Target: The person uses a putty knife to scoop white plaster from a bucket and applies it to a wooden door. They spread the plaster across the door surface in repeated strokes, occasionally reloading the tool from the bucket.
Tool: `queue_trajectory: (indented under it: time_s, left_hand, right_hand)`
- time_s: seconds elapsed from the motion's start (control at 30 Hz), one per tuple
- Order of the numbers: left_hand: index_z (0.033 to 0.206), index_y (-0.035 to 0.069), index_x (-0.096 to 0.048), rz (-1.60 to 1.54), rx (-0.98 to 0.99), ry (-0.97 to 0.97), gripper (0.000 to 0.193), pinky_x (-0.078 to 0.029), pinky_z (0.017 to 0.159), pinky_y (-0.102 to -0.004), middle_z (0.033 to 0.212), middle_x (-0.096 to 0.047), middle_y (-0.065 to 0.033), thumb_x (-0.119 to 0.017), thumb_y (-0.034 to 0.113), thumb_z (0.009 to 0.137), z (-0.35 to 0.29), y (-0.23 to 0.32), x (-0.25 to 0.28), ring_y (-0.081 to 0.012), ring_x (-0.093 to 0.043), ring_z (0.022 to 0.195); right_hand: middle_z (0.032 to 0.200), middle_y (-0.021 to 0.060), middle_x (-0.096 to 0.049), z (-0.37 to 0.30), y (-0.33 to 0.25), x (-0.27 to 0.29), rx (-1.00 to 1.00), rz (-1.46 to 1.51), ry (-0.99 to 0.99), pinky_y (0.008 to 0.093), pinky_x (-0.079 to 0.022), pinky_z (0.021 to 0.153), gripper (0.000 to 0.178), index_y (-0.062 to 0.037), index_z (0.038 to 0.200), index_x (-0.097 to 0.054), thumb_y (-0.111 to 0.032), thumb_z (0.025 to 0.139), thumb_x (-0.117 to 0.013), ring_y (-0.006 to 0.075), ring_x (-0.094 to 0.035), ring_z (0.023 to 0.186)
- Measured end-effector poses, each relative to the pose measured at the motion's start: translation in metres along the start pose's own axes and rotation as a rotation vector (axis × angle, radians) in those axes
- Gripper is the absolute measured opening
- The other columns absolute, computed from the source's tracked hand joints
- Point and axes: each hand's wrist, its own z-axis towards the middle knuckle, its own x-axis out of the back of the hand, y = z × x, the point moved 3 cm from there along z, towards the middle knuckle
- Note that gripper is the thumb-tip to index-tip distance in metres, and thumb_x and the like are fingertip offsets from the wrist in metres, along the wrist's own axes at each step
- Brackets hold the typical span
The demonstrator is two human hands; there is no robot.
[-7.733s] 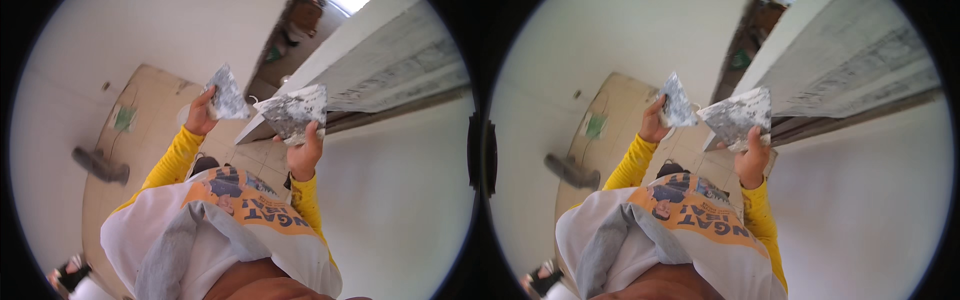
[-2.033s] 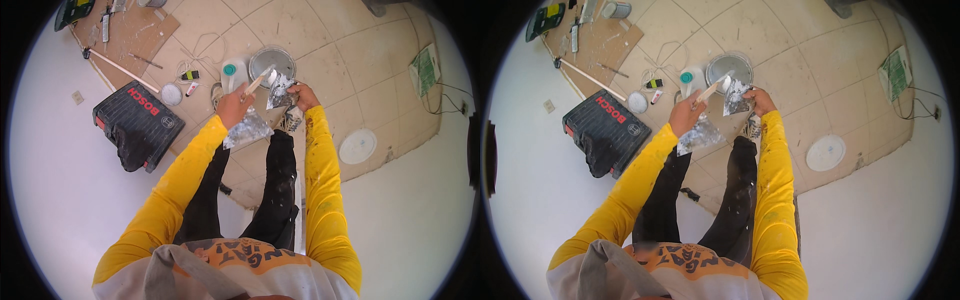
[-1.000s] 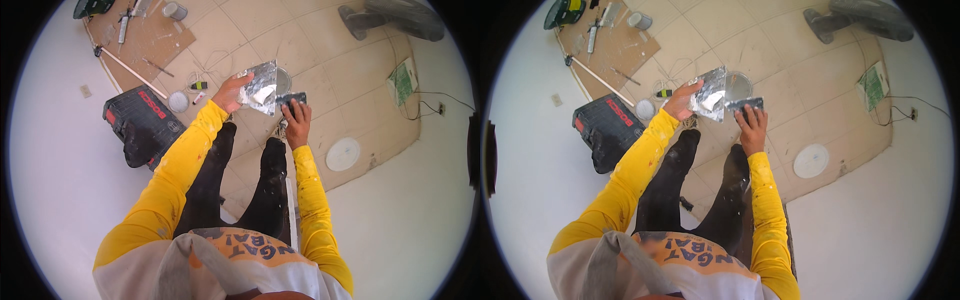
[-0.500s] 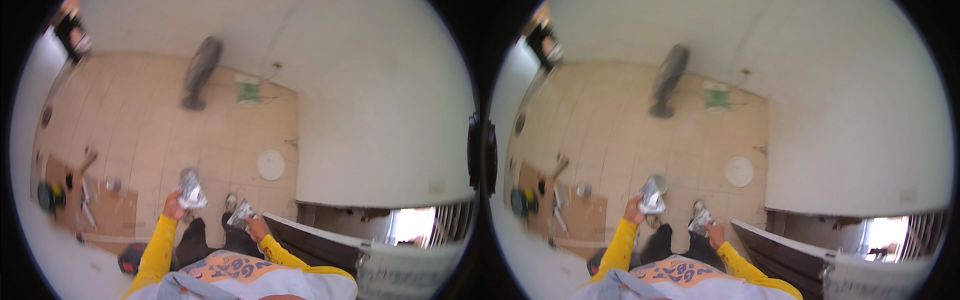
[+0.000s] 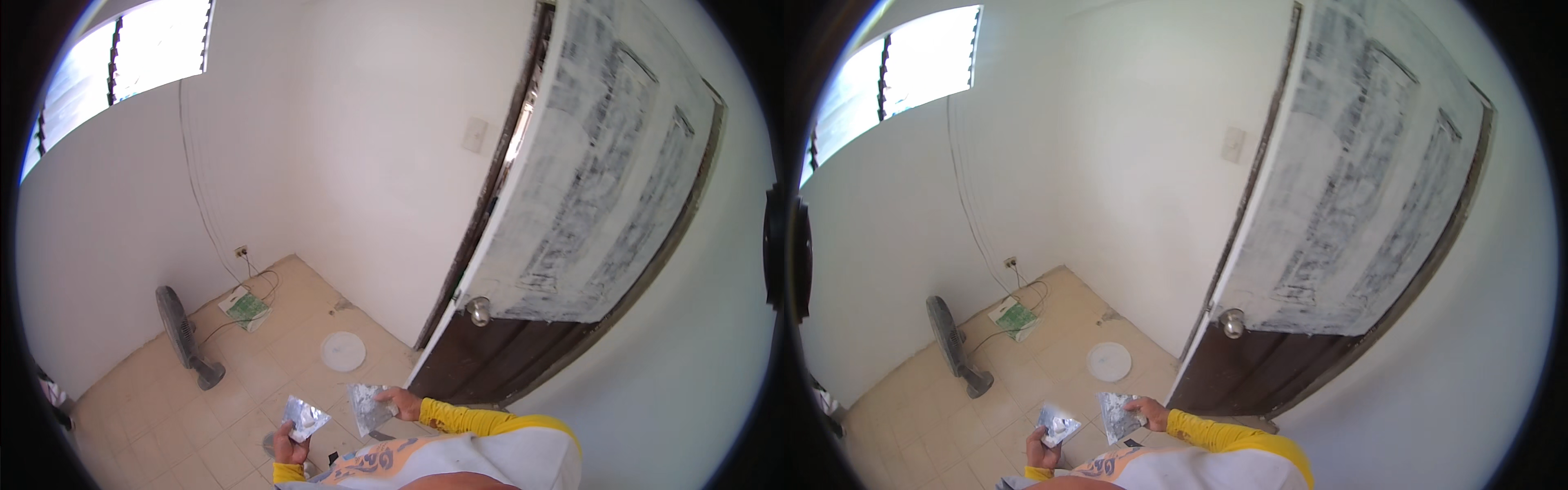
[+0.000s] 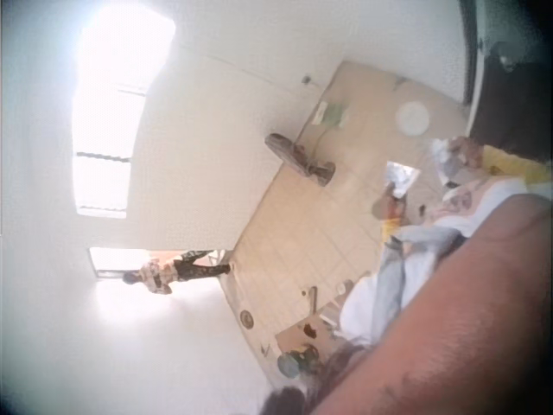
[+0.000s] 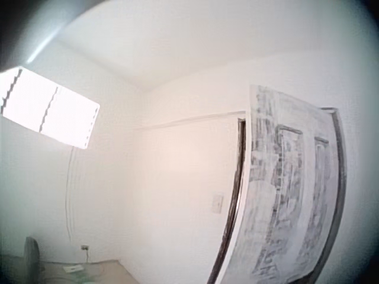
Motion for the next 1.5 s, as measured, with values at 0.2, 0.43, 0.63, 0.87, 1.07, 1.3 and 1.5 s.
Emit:
queue_trajectory:
  time_s: [0.2, 0.43, 0.63, 0.87, 1.07, 1.3, 1.5]
  left_hand:
    - [0.143, 0.003, -0.049, 0.177, 0.198, -0.206, 0.049, -0.043, 0.113, -0.0503, 0.139, -0.061, -0.0135, -0.055, 0.016, 0.096, 0.008, -0.065, -0.112, -0.0328, -0.059, 0.127]
    - [0.131, 0.005, -0.059, 0.350, 0.229, -0.427, 0.036, -0.059, 0.089, -0.0414, 0.120, -0.070, -0.0098, -0.058, 0.027, 0.102, 0.032, -0.100, -0.264, -0.0239, -0.070, 0.105]
    - [0.116, 0.004, -0.065, 0.766, -0.142, -0.610, 0.028, -0.060, 0.077, -0.0398, 0.108, -0.070, -0.0077, -0.061, 0.027, 0.101, 0.072, -0.092, -0.308, -0.0215, -0.071, 0.094]
    - [0.120, 0.000, -0.064, 0.450, 0.273, -0.488, 0.040, -0.056, 0.074, -0.0344, 0.110, -0.070, -0.0145, -0.072, -0.007, 0.082, 0.074, -0.054, -0.328, -0.0248, -0.069, 0.097]
    - [0.117, -0.001, -0.064, 0.432, 0.349, -0.520, 0.029, -0.057, 0.076, -0.0361, 0.107, -0.070, -0.0131, -0.067, 0.003, 0.089, 0.089, -0.038, -0.329, -0.0242, -0.070, 0.095]
    - [0.113, -0.003, -0.064, 1.195, -0.622, -0.806, 0.023, -0.059, 0.078, -0.0380, 0.105, -0.071, -0.0116, -0.062, 0.014, 0.097, 0.151, -0.071, -0.364, -0.0235, -0.071, 0.092]
    - [0.118, -0.003, -0.063, 0.566, 0.391, -0.575, 0.026, -0.059, 0.088, -0.0383, 0.113, -0.071, -0.0119, -0.059, 0.013, 0.099, 0.181, -0.168, -0.421, -0.0232, -0.071, 0.099]
  right_hand:
    - [0.110, 0.0159, -0.072, -0.138, -0.013, 0.051, 0.244, 0.391, -0.008, 0.0490, -0.053, 0.103, 0.028, 0.0000, 0.116, -0.065, -0.008, 0.089, -0.062, 0.0309, -0.069, 0.106]
    - [0.113, 0.0102, -0.070, -0.249, -0.048, 0.020, 1.058, -0.290, 0.367, 0.0345, -0.050, 0.095, 0.027, 0.0018, 0.121, -0.067, -0.006, 0.095, -0.066, 0.0223, -0.066, 0.103]
    - [0.120, 0.0105, -0.070, -0.284, -0.097, -0.090, 1.372, -1.288, 0.536, 0.0293, -0.049, 0.094, 0.028, 0.0017, 0.126, -0.066, -0.006, 0.100, -0.063, 0.0193, -0.066, 0.107]
    - [0.116, 0.0156, -0.072, -0.325, -0.171, -0.270, 1.660, -2.071, 0.242, 0.0391, -0.057, 0.089, 0.036, -0.0023, 0.120, -0.069, 0.003, 0.085, -0.069, 0.0327, -0.070, 0.100]
    - [0.115, 0.0157, -0.072, -0.340, -0.174, -0.338, 1.712, -2.606, -0.039, 0.0395, -0.057, 0.088, 0.036, -0.0029, 0.120, -0.069, 0.003, 0.084, -0.070, 0.0326, -0.071, 0.100]
    - [0.114, 0.0159, -0.073, -0.375, -0.250, -0.308, 1.830, -2.860, 0.090, 0.0400, -0.058, 0.087, 0.037, -0.0036, 0.120, -0.070, 0.003, 0.083, -0.070, 0.0324, -0.071, 0.099]
    - [0.113, 0.0160, -0.073, -0.454, -0.316, -0.248, 1.778, -2.873, 0.563, 0.0405, -0.058, 0.087, 0.038, -0.0043, 0.120, -0.070, 0.003, 0.083, -0.071, 0.0323, -0.071, 0.099]
